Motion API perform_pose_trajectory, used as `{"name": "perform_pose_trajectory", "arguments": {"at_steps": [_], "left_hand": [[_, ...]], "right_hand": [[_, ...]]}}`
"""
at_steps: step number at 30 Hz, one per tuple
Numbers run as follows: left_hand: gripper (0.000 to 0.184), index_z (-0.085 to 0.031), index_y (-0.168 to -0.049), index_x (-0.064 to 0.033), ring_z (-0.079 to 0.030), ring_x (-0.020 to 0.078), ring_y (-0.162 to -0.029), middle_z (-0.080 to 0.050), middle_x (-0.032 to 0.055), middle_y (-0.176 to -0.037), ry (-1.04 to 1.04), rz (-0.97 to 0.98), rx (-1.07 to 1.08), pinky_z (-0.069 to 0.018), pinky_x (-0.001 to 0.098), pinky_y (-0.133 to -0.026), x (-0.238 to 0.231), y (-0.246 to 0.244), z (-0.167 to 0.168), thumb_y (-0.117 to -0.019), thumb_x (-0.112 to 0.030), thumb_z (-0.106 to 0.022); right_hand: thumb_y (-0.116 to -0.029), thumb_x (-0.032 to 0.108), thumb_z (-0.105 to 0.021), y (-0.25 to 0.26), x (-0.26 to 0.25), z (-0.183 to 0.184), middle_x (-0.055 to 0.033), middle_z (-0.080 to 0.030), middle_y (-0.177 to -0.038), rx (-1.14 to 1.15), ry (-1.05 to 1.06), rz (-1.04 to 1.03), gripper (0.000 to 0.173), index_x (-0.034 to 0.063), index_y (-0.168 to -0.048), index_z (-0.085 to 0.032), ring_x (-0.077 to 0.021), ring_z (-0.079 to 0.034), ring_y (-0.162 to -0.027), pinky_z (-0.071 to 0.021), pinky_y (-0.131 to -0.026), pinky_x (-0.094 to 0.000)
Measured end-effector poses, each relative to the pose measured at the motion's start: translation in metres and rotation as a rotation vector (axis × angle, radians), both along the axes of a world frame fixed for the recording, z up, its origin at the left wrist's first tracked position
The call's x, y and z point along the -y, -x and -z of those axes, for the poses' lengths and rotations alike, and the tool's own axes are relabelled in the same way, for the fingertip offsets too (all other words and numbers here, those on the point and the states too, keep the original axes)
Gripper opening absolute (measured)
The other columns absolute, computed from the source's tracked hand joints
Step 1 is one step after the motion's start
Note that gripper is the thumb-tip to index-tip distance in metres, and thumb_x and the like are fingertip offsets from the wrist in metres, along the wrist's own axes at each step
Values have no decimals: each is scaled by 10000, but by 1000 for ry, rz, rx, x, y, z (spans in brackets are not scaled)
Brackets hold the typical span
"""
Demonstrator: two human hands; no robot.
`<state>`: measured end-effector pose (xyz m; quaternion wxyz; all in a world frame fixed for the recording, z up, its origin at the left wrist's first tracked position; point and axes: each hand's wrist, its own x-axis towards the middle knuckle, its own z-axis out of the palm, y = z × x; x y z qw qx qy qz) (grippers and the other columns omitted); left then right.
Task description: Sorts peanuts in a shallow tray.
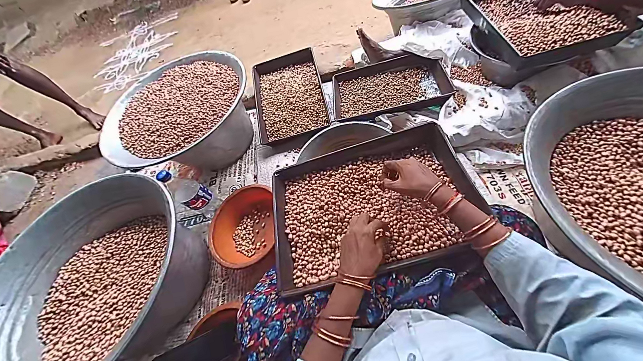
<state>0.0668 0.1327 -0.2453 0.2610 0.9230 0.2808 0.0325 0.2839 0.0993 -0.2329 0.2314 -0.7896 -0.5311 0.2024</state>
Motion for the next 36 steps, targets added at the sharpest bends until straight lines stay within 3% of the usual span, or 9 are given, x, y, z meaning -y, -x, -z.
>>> {"name": "perform_pose_trajectory", "arguments": {"at_steps": [5,9,14,19,21,25,28,31,36], "left_hand": [[222,-773,-1112,-77,-647,335,-1167,-695,179,-1178,49,32,-46,-520,475,-1005,-6,0,3,-976,-207,-657],[192,-735,-1079,-22,-713,160,-931,-746,94,-1022,342,-146,171,-569,349,-891,-33,16,7,-963,-157,-661],[276,-698,-1158,-37,-578,157,-741,-653,77,-880,293,-140,158,-491,349,-723,-40,17,-1,-949,-101,-529],[261,-737,-1196,-68,-675,322,-1148,-707,179,-1187,86,-6,-61,-514,478,-1032,-16,-3,1,-1003,-194,-617],[264,-734,-1195,-58,-664,330,-1167,-697,186,-1201,85,-8,-104,-509,490,-1032,-13,-8,1,-994,-197,-634],[270,-727,-1203,-48,-655,335,-1171,-686,189,-1211,101,0,-147,-500,490,-1036,-14,-7,0,-993,-185,-626],[273,-736,-1182,-49,-671,311,-1129,-710,171,-1167,134,14,-127,-507,476,-1024,-20,-5,4,-982,-206,-636],[228,-701,-1128,-30,-587,159,-745,-646,65,-867,322,-96,67,-506,355,-747,-37,-1,5,-972,-180,-629],[284,-629,-1240,-39,-577,174,-799,-624,92,-953,382,-194,143,-491,371,-766,-56,-14,-13,-981,-87,-520]], "right_hand": [[-962,127,-633,12,43,-25,-82,-590,-754,-131,-63,4,124,60,-1049,-690,-230,-559,-692,-465,-677,-461],[-995,200,-621,38,67,-16,-187,-718,-1065,16,59,-222,234,69,-1155,-730,-362,-680,-1016,-517,-915,-556],[-995,203,-622,55,72,-7,-217,-686,-1179,112,225,-204,262,86,-1212,-709,-407,-666,-1102,-516,-890,-594],[-969,272,-637,43,74,3,-181,-711,-1087,8,123,-170,293,74,-1173,-707,-353,-684,-1018,-525,-872,-556],[-919,240,-640,31,81,7,-79,-625,-843,-161,-95,-51,282,52,-1121,-697,-191,-557,-742,-462,-704,-389],[-886,79,-549,22,91,4,14,-551,-821,-463,-263,203,225,39,-1097,-614,-33,-503,-647,-443,-607,-235],[-909,156,-599,36,93,8,-20,-597,-803,-282,-166,17,228,67,-1093,-700,-111,-514,-683,-436,-656,-318],[-966,213,-642,57,90,9,-181,-723,-1077,-39,0,-148,245,86,-1151,-740,-349,-693,-1019,-533,-891,-538],[-996,213,-625,70,84,7,-210,-698,-1157,39,176,-139,250,75,-1183,-716,-394,-675,-1097,-519,-901,-582]]}}
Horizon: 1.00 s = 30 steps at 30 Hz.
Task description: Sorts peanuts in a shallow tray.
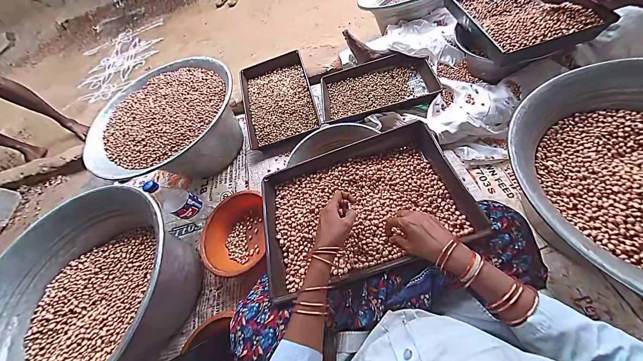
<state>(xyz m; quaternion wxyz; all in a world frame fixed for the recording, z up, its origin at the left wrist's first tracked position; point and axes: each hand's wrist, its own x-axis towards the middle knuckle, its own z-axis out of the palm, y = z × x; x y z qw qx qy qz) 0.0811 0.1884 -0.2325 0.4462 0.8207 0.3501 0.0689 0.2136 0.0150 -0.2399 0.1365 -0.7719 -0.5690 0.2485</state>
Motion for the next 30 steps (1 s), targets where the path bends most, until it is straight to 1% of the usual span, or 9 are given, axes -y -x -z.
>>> {"name": "perform_pose_trajectory", "arguments": {"at_steps": [2,5,8,11,15,18,21,25,30], "left_hand": [[250,-684,-1213,-77,-556,200,-762,-616,78,-861,-138,71,-81,-480,399,-771,5,-14,-3,-1010,-140,-552],[268,-726,-1225,-79,-684,291,-1079,-726,154,-1161,-272,190,-147,-510,471,-1006,15,-34,0,-1020,-121,-557],[283,-723,-1258,-104,-625,318,-1262,-684,164,-1293,-312,242,-252,-461,490,-1102,19,-47,7,-1018,-180,-592],[267,-740,-1205,-84,-662,303,-1171,-715,160,-1204,-277,222,-236,-489,482,-1055,16,-47,9,-1003,-215,-627],[208,-687,-1136,-24,-584,155,-758,-655,87,-899,24,29,-21,-498,354,-763,-2,-45,12,-1027,-170,-586],[228,-684,-1174,-38,-622,223,-856,-677,137,-966,26,14,-27,-499,430,-835,-4,-51,5,-1029,-110,-525],[247,-721,-1210,-63,-655,285,-946,-703,163,-1015,-160,137,-119,-510,473,-918,8,-63,4,-1025,-111,-566],[268,-725,-1241,-86,-622,339,-1256,-685,182,-1273,-281,217,-242,-461,516,-1097,16,-76,7,-1004,-161,-624],[249,-733,-1203,-70,-675,318,-1114,-718,177,-1160,-213,171,-220,-499,503,-1025,6,-66,6,-992,-159,-634]], "right_hand": [[-994,216,-628,-1,-2,1,-198,-699,-1168,-10,29,-2,255,78,-1195,-703,-381,-669,-1117,-515,-918,-578],[-977,221,-629,-3,-3,5,-184,-702,-1176,-28,59,-8,289,75,-1221,-679,-373,-670,-1124,-517,-917,-577],[-973,230,-625,-4,-4,7,-180,-699,-1184,-42,70,-4,306,70,-1230,-669,-366,-666,-1132,-512,-923,-577],[-980,245,-621,-4,-3,6,-182,-698,-1167,-49,87,-9,307,59,-1219,-670,-360,-667,-1116,-509,-926,-569],[-970,267,-627,-9,0,4,-176,-705,-1031,-154,24,-5,295,47,-1156,-693,-335,-678,-981,-508,-864,-544],[-915,201,-646,-22,6,9,42,-520,-694,-565,-243,165,161,69,-1005,-670,-61,-458,-584,-399,-579,-271],[-922,102,-484,-38,10,2,62,-533,-792,-869,-433,378,145,76,-1027,-580,-4,-463,-593,-389,-536,-189],[-1013,196,-606,-59,6,-13,31,-572,-761,-485,-307,376,177,50,-1070,-688,-38,-479,-631,-422,-634,-253],[-1034,257,-603,-56,-26,-27,-172,-735,-1088,-48,-3,195,274,102,-1216,-736,-343,-680,-1058,-490,-983,-548]]}}
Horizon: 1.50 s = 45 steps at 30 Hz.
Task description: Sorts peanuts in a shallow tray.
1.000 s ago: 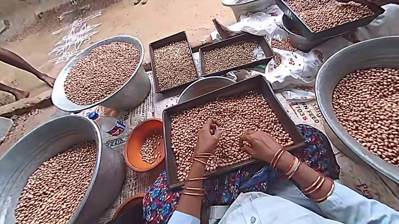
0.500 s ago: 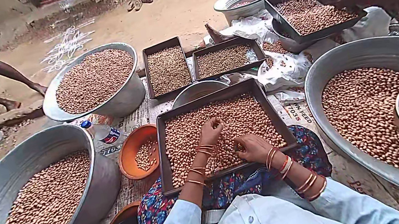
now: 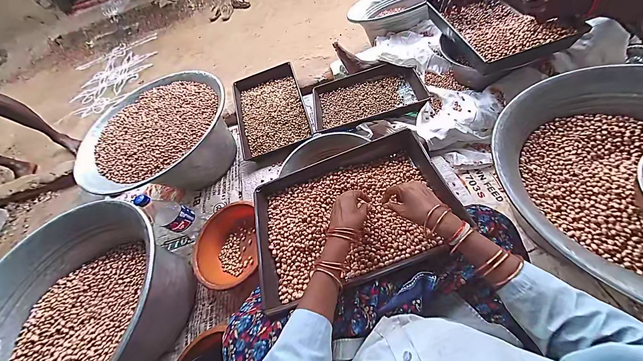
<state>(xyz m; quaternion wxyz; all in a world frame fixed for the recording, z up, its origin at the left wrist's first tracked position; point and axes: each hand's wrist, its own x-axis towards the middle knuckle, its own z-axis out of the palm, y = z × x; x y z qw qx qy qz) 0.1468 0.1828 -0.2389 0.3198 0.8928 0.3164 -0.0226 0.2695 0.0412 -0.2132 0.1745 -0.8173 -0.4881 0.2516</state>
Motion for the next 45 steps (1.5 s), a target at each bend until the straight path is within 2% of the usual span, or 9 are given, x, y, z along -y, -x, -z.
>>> {"name": "perform_pose_trajectory", "arguments": {"at_steps": [4,10,19,23,26,31,34,41,45], "left_hand": [[217,-733,-1167,-43,-680,347,-953,-715,206,-1025,-89,-212,75,-519,531,-928,-28,41,-17,-990,-147,-664],[281,-704,-1210,-30,-545,475,-1282,-617,298,-1283,-495,-592,55,-395,625,-1101,-76,145,-47,-935,-88,-699],[188,-802,-1080,-135,-573,396,-1211,-673,216,-1180,-145,53,103,-435,501,-1076,30,99,-2,-930,-152,-689],[221,-781,-1139,-148,-516,433,-1312,-627,239,-1305,-196,116,-40,-396,566,-1107,46,82,4,-946,-201,-687],[248,-767,-1169,-137,-507,418,-1323,-609,235,-1328,-194,137,-100,-389,549,-1118,47,78,3,-940,-201,-696],[227,-770,-1134,-104,-562,393,-1253,-655,204,-1235,-159,143,-48,-435,518,-1086,45,80,9,-930,-178,-704],[203,-768,-1078,-53,-628,356,-1155,-695,183,-1125,-122,131,33,-488,483,-1028,40,84,12,-932,-173,-693],[237,-646,-1109,18,-659,91,-718,-683,73,-936,189,-351,451,-569,279,-695,-26,140,-1,-961,-38,-471],[213,-740,-1128,-63,-548,169,-712,-638,68,-829,-50,-271,144,-467,376,-726,-28,151,-2,-980,-97,-591]], "right_hand": [[-1044,186,-553,10,-18,5,-189,-703,-1244,121,74,-98,277,87,-1247,-713,-378,-642,-1217,-473,-1018,-587],[-1041,197,-557,12,-22,11,-185,-704,-1230,158,117,-101,273,100,-1242,-714,-380,-653,-1189,-491,-982,-596],[-1012,281,-598,9,-25,11,-186,-722,-1133,69,174,-91,294,83,-1202,-704,-382,-672,-1112,-488,-938,-611],[-1006,197,-647,-11,4,10,-27,-571,-736,-330,-173,53,155,55,-1040,-698,-123,-493,-635,-429,-647,-327],[-991,80,-465,-18,34,18,75,-492,-676,-768,-506,240,119,78,-990,-584,11,-439,-522,-394,-507,-153],[-1005,236,-616,-4,64,13,10,-600,-775,-267,-198,125,188,78,-1040,-713,-85,-504,-653,-427,-643,-303],[-1006,269,-641,16,62,4,-195,-703,-1158,3,84,51,286,62,-1178,-736,-350,-660,-1125,-496,-985,-540],[-1003,256,-645,33,54,5,-241,-654,-1266,92,245,23,302,56,-1220,-712,-418,-626,-1199,-491,-966,-596],[-1003,257,-644,33,51,9,-224,-653,-1286,70,271,11,304,60,-1225,-707,-401,-617,-1228,-480,-988,-596]]}}
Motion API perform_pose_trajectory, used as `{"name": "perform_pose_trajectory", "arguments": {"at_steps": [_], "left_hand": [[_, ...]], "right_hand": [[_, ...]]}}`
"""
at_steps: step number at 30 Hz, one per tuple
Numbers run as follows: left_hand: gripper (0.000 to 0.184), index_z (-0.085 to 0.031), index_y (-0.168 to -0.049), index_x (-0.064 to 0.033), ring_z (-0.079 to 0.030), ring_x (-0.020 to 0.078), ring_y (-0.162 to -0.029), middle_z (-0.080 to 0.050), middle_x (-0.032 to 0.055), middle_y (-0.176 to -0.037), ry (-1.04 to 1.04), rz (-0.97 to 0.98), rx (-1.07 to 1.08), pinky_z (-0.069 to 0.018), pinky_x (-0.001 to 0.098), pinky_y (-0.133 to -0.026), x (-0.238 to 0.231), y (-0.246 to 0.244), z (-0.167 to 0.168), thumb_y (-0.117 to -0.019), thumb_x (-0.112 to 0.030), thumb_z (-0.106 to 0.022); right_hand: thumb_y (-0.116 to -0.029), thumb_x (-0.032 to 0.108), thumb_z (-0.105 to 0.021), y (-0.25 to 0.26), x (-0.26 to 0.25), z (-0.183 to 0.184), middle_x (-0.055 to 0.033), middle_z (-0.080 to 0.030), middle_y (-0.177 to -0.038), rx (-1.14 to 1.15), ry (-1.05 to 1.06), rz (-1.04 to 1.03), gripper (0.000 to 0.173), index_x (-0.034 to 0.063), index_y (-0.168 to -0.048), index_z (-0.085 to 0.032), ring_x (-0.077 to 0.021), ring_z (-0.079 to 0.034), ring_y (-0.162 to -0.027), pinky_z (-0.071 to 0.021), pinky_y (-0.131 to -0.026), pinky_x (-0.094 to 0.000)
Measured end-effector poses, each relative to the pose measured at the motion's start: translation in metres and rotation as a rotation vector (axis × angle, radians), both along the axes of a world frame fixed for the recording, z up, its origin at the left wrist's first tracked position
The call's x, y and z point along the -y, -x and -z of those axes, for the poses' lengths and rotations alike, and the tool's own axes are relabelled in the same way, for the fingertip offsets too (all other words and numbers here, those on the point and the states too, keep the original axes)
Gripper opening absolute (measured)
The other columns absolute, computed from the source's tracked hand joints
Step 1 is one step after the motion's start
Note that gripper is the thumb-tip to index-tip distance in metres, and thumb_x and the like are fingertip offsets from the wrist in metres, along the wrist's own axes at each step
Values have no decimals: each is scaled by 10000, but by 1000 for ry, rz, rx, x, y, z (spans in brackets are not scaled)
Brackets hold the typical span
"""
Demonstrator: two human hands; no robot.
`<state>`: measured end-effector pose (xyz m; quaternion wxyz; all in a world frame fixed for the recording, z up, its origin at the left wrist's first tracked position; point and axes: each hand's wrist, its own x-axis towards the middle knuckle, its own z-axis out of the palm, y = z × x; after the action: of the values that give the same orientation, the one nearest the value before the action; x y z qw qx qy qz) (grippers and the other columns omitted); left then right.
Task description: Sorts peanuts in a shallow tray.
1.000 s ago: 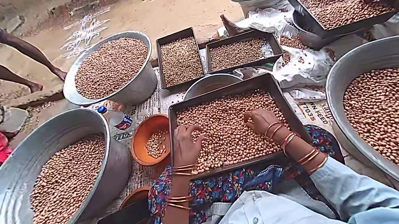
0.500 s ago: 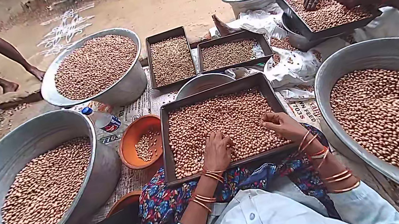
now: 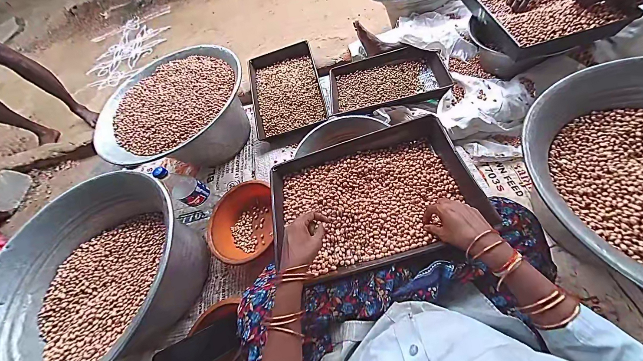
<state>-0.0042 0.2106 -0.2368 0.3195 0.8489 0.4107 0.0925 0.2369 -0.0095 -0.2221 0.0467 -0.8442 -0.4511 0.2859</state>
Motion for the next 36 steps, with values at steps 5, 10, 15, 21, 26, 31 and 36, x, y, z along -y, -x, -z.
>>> {"name": "perform_pose_trajectory", "arguments": {"at_steps": [5,10,15,21,26,31,36], "left_hand": [[261,-734,-1215,-66,-648,368,-1198,-694,211,-1230,-57,106,-272,-480,523,-1057,17,-14,8,-967,-113,-666],[278,-718,-1246,-71,-624,381,-1236,-668,210,-1278,-39,136,-367,-475,542,-1065,17,-22,15,-989,-158,-659],[252,-743,-1187,-49,-688,334,-1068,-725,188,-1119,-28,128,-239,-508,511,-1002,13,-15,18,-979,-179,-681],[209,-655,-1065,-18,-515,4,-576,-605,-36,-783,244,-41,332,-449,190,-568,-10,18,18,-957,-77,-486],[191,-736,-1123,-88,-507,147,-662,-580,18,-741,103,153,-124,-459,375,-707,4,18,9,-968,-172,-663],[215,-765,-1163,-114,-674,359,-1131,-731,171,-1163,32,180,-404,-491,562,-1015,18,3,8,-982,-168,-661],[217,-761,-1160,-104,-665,370,-1167,-724,175,-1192,-21,235,-442,-491,578,-1012,23,-2,9,-977,-149,-652]], "right_hand": [[-949,266,-707,-24,14,5,9,-563,-721,-319,-411,68,187,92,-1009,-736,-109,-478,-628,-413,-640,-317],[-973,229,-496,-44,35,8,83,-567,-726,-1075,-948,410,134,175,-930,-610,7,-508,-570,-443,-530,-145],[-1002,220,-649,-39,40,-5,2,-630,-821,-315,-518,258,162,79,-1026,-726,-77,-535,-680,-452,-660,-277],[-986,190,-647,-11,24,-20,-249,-643,-1277,135,48,116,278,43,-1210,-722,-422,-636,-1179,-499,-953,-592],[-992,207,-643,-8,18,-16,-236,-657,-1278,177,125,80,280,36,-1198,-723,-423,-639,-1181,-498,-937,-605],[-990,311,-668,-23,26,-14,-198,-691,-1183,44,-65,92,305,92,-1190,-741,-365,-658,-1123,-500,-935,-576],[-914,82,-564,-52,51,0,81,-522,-677,-661,-890,476,79,122,-980,-581,4,-470,-516,-426,-506,-163]]}}
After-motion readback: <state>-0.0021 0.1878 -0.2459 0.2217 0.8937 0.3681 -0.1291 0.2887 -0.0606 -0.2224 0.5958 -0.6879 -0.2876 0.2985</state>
